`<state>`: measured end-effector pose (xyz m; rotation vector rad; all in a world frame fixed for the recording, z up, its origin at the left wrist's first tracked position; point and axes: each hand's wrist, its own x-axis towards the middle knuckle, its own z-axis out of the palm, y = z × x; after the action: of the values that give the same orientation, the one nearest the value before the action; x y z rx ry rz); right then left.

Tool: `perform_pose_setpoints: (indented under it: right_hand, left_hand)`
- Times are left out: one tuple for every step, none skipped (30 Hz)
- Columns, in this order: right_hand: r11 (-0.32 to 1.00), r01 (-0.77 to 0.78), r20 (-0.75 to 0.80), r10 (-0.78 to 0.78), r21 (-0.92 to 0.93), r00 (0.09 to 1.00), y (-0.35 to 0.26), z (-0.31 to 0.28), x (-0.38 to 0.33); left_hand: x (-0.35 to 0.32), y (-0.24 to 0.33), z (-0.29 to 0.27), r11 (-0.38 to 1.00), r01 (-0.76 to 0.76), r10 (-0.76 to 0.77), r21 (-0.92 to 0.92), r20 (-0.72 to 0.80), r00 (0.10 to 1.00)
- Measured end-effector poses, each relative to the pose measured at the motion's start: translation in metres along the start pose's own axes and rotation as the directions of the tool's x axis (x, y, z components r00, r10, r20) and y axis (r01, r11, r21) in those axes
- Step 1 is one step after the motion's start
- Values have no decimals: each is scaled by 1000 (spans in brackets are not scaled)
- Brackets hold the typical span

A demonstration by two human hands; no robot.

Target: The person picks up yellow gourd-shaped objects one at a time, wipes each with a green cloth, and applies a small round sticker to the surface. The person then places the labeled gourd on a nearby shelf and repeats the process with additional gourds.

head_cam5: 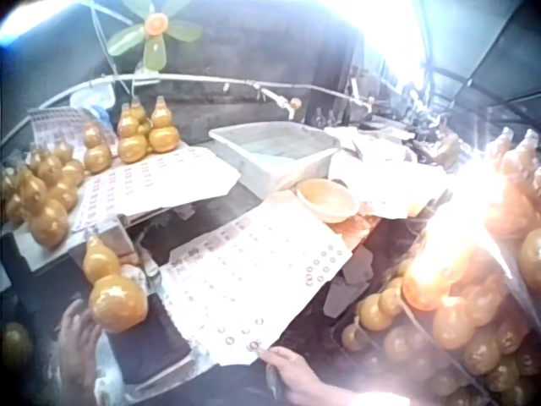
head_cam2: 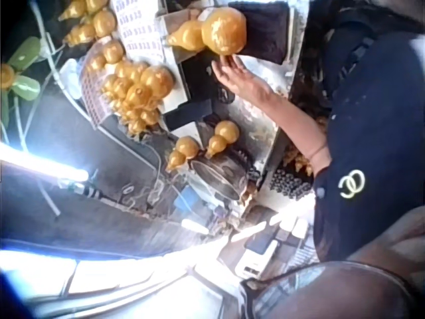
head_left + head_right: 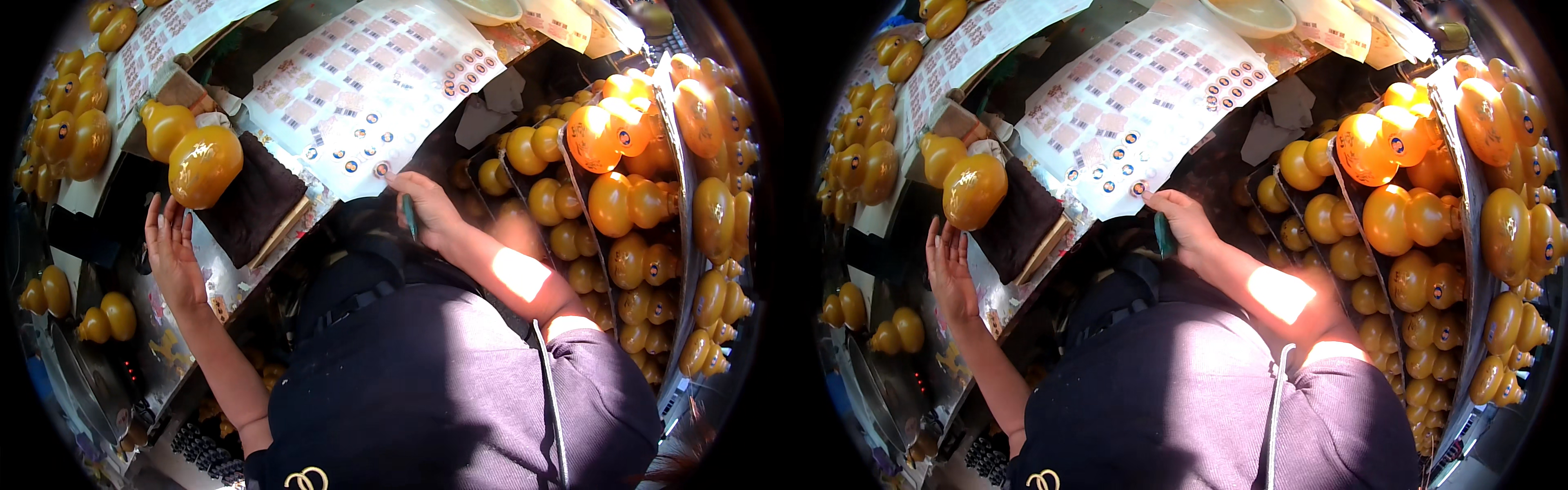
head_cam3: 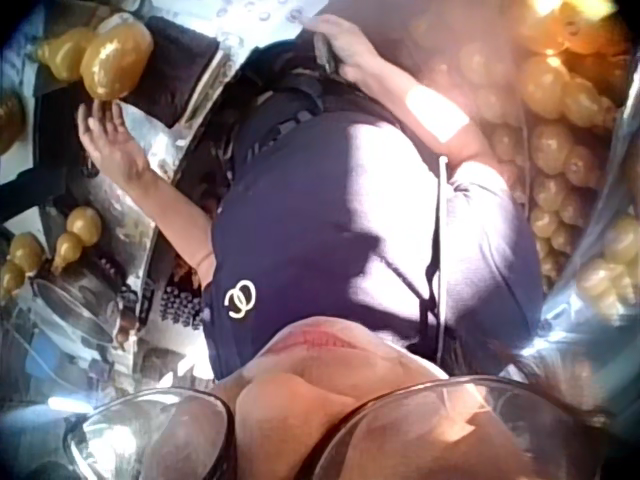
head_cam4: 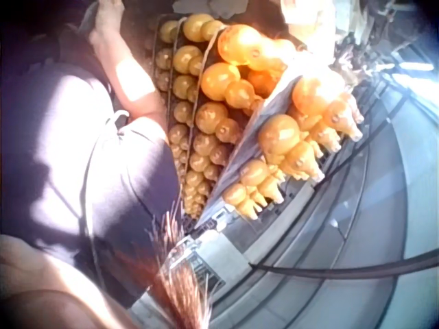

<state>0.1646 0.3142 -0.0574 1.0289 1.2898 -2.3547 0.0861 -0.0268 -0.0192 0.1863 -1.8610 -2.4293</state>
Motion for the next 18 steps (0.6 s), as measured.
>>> perform_pose_setpoints:
  right_hand:
    - [999,21,6,-21,33,1000,4,-3,2]
    - [998,41,-13,-41,43,999,7,-4,3]
    - [997,62,-32,-60,52,998,10,-5,3]
    - [995,83,-53,-80,61,995,11,-5,3]
    - [993,63,-38,-60,96,997,10,-3,1]
    - [990,44,-23,-41,131,999,7,0,-2]
    - [986,23,-7,-22,166,1000,5,2,-4]
    - [988,40,-16,-38,151,999,7,5,-1]
    - [989,57,-24,-54,136,998,8,8,3]
    - [990,73,-31,-70,120,997,9,10,7]
    - [992,81,-29,-79,94,996,11,7,10]
    - [994,89,-25,-88,68,996,14,3,14]
    - [994,97,-19,-96,42,995,14,1,16]
    - [994,102,-27,-101,34,995,13,1,15]
    - [994,107,-32,-106,25,994,13,2,12]
    - [994,111,-34,-111,15,993,14,0,8]
    - [995,101,-56,-99,22,993,13,-1,5]
    - [997,74,-81,-75,-7,994,7,0,-1]
  left_hand:
    - [0,0,0,1000,4,-4,0,-4,1000]
    - [0,1,2,1000,7,-7,0,-5,1000]
    - [0,0,3,1000,10,-10,-1,-7,1000]
    - [1,0,3,1000,9,-9,-3,-2,1000]
    - [2,-1,3,1000,8,-8,-6,3,1000]
    - [3,-1,4,1000,7,-7,-9,9,1000]
    - [5,-2,6,1000,8,-8,-7,6,1000]
    - [5,-2,8,1000,10,-10,-3,3,1000]
    - [6,-2,9,1000,11,-11,0,-1,1000]
    - [6,-2,10,1000,9,-9,4,-3,1000]
    - [6,-2,11,1000,9,-9,7,-5,1000]
    - [7,-2,10,1000,7,-7,11,-8,1000]
    - [7,-1,9,1000,8,-8,6,-3,1000]
    - [6,0,6,1000,3,-3,-2,-10,1000]
    - [5,1,2,1000,-4,4,-10,-18,1000]
    - [3,-1,1,1000,16,-16,11,-23,1000]
    - [6,0,0,999,15,-14,30,-40,999]
    - [9,1,2,1000,10,-10,29,-27,1000]
